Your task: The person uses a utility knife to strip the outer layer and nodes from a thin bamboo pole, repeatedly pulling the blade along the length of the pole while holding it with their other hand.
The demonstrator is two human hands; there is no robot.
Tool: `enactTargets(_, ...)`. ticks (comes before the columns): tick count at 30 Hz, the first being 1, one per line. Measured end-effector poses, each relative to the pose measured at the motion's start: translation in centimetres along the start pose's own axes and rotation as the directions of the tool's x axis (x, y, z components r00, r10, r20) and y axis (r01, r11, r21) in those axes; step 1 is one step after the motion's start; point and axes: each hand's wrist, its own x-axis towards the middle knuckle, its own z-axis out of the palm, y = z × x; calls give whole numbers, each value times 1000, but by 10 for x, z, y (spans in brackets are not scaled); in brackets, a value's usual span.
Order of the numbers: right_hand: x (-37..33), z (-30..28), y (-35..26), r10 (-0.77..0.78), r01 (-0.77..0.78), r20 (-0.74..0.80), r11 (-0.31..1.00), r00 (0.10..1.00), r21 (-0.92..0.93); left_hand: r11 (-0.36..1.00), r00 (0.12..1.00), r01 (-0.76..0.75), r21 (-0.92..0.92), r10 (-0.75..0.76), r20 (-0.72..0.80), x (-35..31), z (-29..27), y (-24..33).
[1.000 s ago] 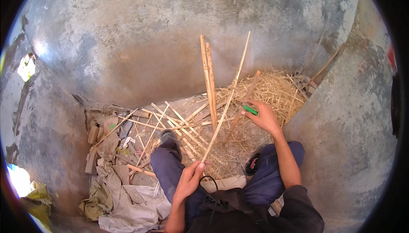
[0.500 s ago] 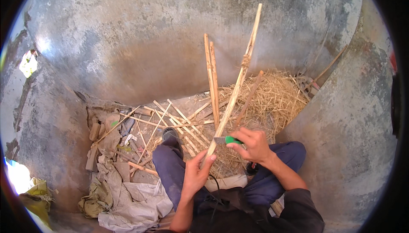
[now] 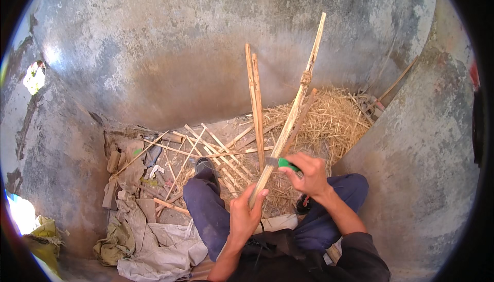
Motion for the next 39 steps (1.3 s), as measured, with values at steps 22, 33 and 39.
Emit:
enactTargets(22, 21, -28, 75, 292, -288, 13, 934, 956, 213, 932, 898, 317, -179, -233, 374, -33, -13, -44)
enactTargets(33, -30, 15, -11, 64, -71, 46, 981, 997, 181, 998, 968, 53, -32, -43, 248, -6, 5, -18)
enactTargets(39, -24, 12, -10, 26, -34, 57, 990, 998, 140, 983, 975, 14, 183, -54, 215, -3, 9, -8)
